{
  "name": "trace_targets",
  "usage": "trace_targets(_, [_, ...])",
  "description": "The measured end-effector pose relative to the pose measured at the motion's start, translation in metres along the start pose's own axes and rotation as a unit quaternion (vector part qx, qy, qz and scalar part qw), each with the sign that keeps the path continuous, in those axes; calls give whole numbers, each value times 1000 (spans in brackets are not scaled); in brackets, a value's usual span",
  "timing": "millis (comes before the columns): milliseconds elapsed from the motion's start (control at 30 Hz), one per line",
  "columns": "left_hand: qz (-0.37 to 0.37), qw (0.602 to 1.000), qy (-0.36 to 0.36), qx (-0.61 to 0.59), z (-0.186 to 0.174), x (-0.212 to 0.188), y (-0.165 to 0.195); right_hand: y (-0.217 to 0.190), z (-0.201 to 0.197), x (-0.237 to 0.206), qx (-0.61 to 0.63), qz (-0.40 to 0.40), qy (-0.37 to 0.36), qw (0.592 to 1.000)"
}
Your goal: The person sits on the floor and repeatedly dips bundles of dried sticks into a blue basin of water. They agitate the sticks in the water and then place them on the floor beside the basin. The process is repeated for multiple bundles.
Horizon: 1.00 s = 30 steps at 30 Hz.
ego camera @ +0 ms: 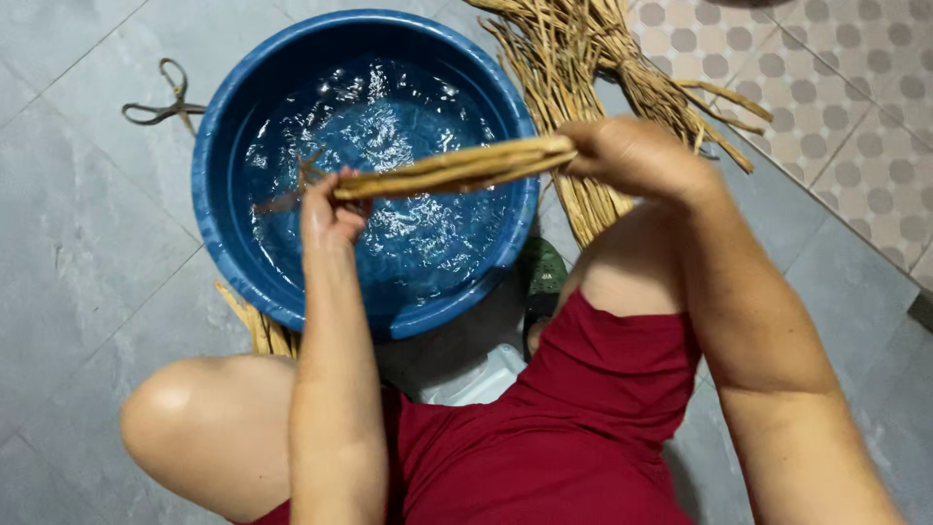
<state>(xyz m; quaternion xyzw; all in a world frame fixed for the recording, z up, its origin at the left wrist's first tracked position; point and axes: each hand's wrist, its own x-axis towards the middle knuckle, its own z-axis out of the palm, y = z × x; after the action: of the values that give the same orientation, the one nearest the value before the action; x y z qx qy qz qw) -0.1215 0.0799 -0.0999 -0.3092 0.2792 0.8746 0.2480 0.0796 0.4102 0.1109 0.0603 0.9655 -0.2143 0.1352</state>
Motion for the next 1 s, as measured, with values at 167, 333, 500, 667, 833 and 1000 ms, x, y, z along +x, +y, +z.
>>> trace_targets(167, [116,889,-319,307,112,-66,17,89,-29,-26,253,-50,108,960])
trace_targets(333, [138,674,-408,600,179,-128,27,207,31,-38,420,-7,187,888])
trace_targets(500, [138,617,-269,727,162,-131,36,279,168,0,391,151,262,869])
trace_targets(667, [90,663,-108,735,118,-97,65,275,268,-3,221,308,270,885])
trace_targets(833, [140,658,-67,736,104,-94,85,251,272,-1,136,381,259,877])
trace_targets(1000, [140,600,-92,782,100,-107,89,208,250,-1,60,452,185,871])
